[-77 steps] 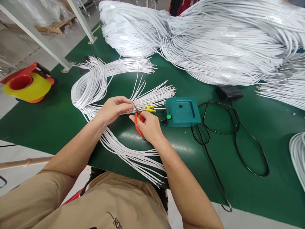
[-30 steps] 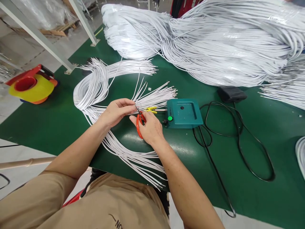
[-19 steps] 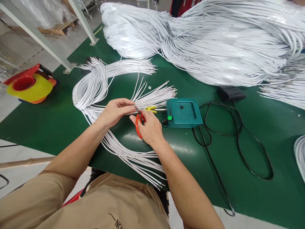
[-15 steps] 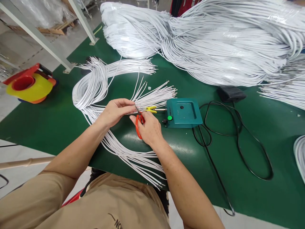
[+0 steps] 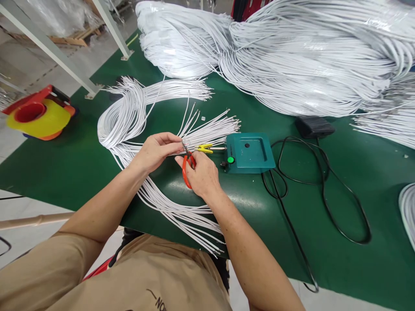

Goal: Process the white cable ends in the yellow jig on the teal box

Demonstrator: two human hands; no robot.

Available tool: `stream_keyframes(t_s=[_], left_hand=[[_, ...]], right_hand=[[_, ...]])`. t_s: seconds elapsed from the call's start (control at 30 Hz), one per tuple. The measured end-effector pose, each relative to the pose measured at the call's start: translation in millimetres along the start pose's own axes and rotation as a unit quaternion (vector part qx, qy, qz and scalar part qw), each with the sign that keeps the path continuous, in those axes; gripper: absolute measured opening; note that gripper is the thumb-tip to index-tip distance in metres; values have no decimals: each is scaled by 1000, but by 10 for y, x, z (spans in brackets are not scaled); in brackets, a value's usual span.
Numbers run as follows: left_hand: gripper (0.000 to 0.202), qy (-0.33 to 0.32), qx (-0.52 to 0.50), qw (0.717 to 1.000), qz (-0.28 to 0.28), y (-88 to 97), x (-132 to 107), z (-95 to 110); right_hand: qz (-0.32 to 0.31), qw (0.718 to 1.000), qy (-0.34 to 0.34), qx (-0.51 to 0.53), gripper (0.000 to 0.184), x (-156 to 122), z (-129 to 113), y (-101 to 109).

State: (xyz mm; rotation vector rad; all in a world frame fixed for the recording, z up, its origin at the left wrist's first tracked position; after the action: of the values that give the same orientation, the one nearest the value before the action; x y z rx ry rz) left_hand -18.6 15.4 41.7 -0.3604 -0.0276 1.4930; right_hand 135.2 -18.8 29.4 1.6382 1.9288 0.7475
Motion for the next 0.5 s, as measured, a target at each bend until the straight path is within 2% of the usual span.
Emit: stream_keyframes(t_s=[0.33,0.5], left_hand=[[26,-34,10,999,3,-26,-15,0],[25,-28,9,1000,6,-24,-14,16]], right_hand=[[25,999,6,-29,32,-13,-20,18],[17,1000,8,1,35,-8,-27,24]])
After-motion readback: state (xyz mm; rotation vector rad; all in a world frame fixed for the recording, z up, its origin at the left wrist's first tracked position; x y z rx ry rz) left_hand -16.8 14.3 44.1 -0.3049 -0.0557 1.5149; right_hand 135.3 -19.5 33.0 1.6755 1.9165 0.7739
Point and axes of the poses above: each hand's wrist, its own x-axis towards the middle knuckle, its own y-axis out of the back of the hand, z = x × y, the point moved 2 cm from there along x, towards the middle knuckle, and after that the axes turned 5 degrees about -x, right-handed, at the moved point
